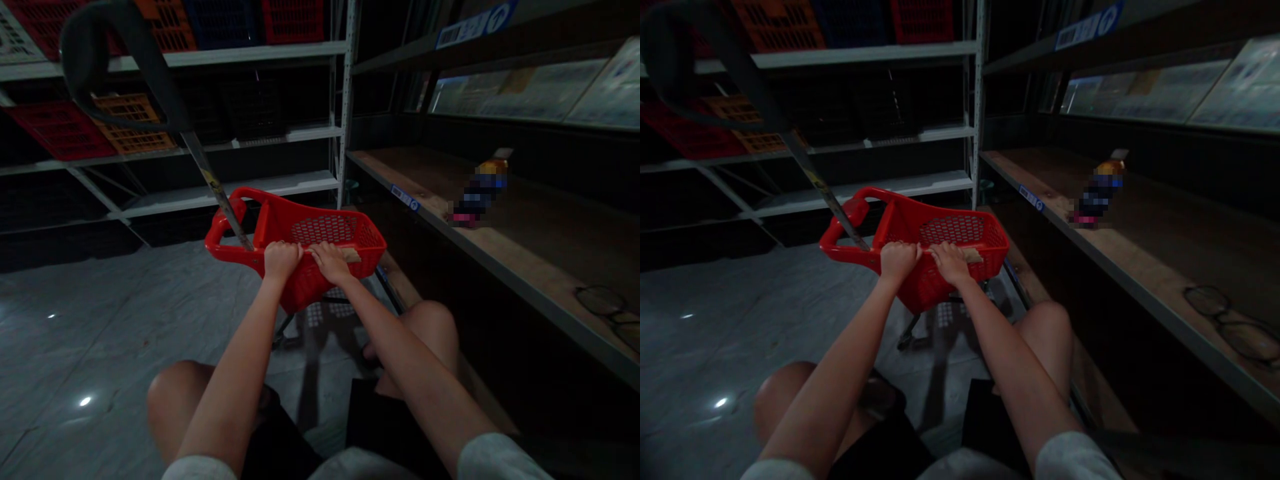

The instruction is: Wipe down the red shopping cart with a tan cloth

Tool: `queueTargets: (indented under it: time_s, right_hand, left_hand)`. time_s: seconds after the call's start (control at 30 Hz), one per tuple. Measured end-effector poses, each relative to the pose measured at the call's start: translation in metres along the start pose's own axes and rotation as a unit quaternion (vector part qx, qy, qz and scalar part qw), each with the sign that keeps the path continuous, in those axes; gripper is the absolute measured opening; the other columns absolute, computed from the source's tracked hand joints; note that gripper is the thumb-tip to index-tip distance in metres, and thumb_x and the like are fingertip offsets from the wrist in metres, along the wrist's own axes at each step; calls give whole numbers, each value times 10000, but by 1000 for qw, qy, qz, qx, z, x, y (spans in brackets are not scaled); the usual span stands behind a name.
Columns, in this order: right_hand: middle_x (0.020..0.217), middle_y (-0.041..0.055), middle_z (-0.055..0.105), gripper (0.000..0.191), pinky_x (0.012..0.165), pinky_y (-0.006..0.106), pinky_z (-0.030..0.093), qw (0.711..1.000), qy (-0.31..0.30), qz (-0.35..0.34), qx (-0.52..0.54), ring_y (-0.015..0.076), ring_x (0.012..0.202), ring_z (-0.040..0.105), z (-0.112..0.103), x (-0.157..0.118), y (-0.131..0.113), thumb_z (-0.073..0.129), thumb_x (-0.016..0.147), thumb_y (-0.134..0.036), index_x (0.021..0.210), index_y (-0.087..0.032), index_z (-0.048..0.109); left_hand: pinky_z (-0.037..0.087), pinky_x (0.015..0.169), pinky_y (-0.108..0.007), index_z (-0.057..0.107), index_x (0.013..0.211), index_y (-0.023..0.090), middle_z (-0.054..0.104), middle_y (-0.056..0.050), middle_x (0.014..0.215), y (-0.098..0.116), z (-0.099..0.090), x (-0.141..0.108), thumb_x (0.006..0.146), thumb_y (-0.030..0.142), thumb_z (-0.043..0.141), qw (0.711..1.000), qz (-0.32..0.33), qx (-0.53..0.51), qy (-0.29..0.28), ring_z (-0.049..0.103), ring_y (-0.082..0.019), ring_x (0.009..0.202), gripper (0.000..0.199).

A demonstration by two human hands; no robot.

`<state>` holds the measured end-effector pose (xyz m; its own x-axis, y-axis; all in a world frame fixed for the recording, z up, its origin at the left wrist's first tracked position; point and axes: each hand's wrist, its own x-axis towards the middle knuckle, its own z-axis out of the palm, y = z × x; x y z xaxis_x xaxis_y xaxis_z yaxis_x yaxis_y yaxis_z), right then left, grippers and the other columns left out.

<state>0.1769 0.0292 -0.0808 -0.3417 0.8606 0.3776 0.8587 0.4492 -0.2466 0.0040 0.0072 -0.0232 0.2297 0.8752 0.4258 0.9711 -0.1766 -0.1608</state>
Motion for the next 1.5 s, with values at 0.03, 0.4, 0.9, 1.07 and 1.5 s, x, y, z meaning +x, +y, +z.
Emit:
queueTargets:
  time_s: [0.03, 0.4, 0.9, 1.07, 1.5]
  right_hand:
    - [1243, 82, 642, 393, 973, 384, 409, 1000, -1, 0, 1, 248, 1098, 541, 0, 0, 0, 356, 1084, -396, 1384, -297, 590]
    - [1480, 46, 602, 460, 1105, 383, 392, 995, 55, -78, 40, 226, 1279, 541, 6, -23, -15, 386, 1062, -262, 1494, -318, 532]
    - [1339, 116, 691, 488, 1102, 448, 417, 978, 155, 33, 134, 260, 1246, 554, 27, -35, -38, 342, 1004, -176, 1371, -221, 661]
    - [1405, 99, 666, 467, 1097, 451, 339, 989, 114, -12, 94, 267, 1270, 559, 22, -40, -51, 355, 1041, -241, 1434, -270, 605]
    - [1400, 156, 642, 523, 1119, 456, 368, 970, 172, 160, 63, 286, 1255, 506, 14, -61, 2, 260, 1022, -168, 1358, -150, 661]
  left_hand:
    - [451, 770, -414, 798, 908, 85, 762, -230, 860, -1, 0, 0, 1052, 329, 285, 1000, -1, -2, 0, 734, -314, 877, 587]
    - [450, 768, -419, 799, 916, 95, 759, -227, 847, -14, -6, -16, 1058, 369, 284, 1000, -2, 7, -11, 733, -334, 884, 600]
    - [452, 781, -416, 794, 944, 88, 765, -225, 879, -9, -16, -32, 1066, 345, 292, 999, -6, -10, -32, 730, -315, 907, 577]
    - [448, 784, -407, 788, 945, 89, 760, -228, 887, -13, -14, -41, 1078, 365, 254, 999, 11, -28, -25, 722, -304, 897, 615]
    - [445, 835, -440, 799, 936, 101, 770, -222, 927, -4, -14, -45, 1059, 336, 258, 997, -35, -64, -20, 711, -321, 955, 602]
